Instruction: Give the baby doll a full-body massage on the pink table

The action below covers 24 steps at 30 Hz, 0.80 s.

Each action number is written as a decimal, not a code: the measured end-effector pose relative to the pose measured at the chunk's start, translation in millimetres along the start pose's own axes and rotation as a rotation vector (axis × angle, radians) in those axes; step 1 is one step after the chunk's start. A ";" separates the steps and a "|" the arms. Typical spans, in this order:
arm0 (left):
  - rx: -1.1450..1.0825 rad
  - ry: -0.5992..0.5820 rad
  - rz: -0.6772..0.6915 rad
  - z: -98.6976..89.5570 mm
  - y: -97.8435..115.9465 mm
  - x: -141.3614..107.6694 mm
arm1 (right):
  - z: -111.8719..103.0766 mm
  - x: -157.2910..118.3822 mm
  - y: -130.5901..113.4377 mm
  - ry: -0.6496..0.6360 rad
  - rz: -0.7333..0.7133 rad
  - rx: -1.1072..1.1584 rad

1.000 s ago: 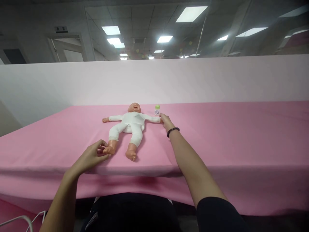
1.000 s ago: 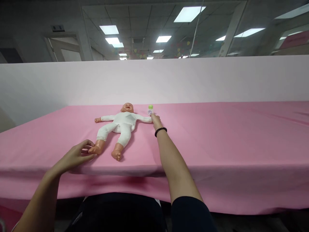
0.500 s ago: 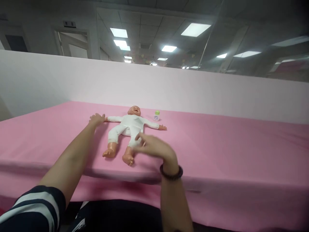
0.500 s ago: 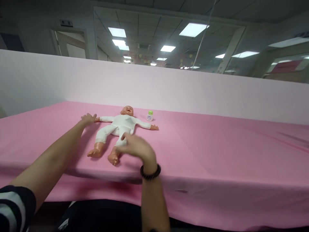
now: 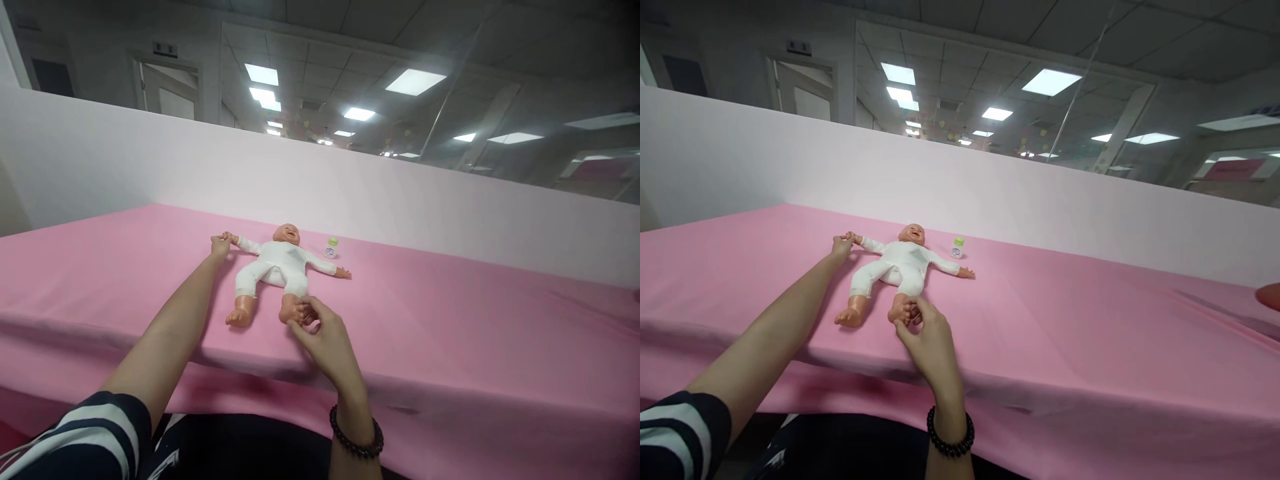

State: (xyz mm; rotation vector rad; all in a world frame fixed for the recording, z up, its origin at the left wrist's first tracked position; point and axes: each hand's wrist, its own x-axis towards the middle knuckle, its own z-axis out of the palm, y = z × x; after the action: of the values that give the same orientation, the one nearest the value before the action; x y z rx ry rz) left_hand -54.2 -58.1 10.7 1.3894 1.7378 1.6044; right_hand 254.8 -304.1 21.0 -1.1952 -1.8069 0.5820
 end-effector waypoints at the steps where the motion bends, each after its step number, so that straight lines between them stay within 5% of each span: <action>1: -0.021 0.012 0.008 5.2 3.4 -0.3 | -1.1 0.3 -0.5 0.082 -0.009 0.036; 5: -0.038 0.043 0.080 27.7 17.9 -0.8 | 0.2 10.4 0.5 0.306 -0.032 0.137; 10: -0.037 -0.005 0.292 54.1 36.1 -18.9 | 9.0 44.6 4.3 0.192 -0.119 0.160; 18: 0.077 -0.381 0.558 60.0 40.1 -48.0 | 25.1 99.9 -3.9 0.058 -0.202 0.050; 24: -0.033 -0.277 0.491 57.3 35.3 -40.7 | 21.4 87.0 -10.0 0.104 -0.196 0.034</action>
State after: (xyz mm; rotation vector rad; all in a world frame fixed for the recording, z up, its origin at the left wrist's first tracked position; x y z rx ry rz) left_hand 23.7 -68.2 14.5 2.0244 1.2677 1.5593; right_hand 217.5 -228.4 52.8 -0.9933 -1.7925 0.4286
